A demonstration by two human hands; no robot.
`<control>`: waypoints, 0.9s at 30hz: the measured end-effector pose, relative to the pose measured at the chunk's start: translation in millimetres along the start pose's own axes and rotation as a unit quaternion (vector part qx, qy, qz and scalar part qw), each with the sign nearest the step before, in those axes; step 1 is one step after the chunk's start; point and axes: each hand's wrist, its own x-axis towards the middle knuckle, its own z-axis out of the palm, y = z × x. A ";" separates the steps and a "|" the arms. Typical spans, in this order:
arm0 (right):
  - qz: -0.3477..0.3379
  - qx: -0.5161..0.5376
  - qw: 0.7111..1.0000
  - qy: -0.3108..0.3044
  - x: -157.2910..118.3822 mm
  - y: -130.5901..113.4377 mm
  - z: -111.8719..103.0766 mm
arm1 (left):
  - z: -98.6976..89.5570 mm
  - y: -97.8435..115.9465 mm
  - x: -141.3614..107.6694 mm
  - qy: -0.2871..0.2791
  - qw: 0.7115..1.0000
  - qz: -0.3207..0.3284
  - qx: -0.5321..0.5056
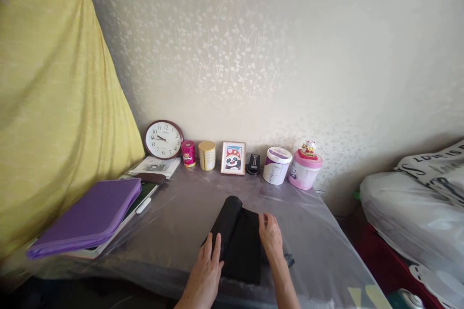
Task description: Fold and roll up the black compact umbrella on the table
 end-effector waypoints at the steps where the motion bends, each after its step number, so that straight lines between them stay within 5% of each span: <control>1: 0.018 0.004 1.000 -0.014 -6.7 4.6 -3.0 | -1.3 0.4 -0.3 0.003 1.000 0.000 0.000; 7: 0.030 0.020 0.997 -0.069 -32.1 3.3 -2.1 | -4.2 -0.3 -1.0 -0.003 1.000 0.008 -0.005; 16: 0.001 0.073 0.992 -0.102 -33.9 -17.9 -8.7 | -26.0 -5.5 -4.0 -0.068 0.995 0.028 -0.067; 21: 0.002 0.175 0.977 -0.119 -29.4 -41.8 -8.9 | -36.6 -11.1 -6.2 -0.135 0.986 0.038 -0.086; 27: -0.032 0.205 0.972 -0.115 -23.5 -76.4 11.0 | -35.5 -5.4 -4.2 -0.147 0.988 0.009 -0.049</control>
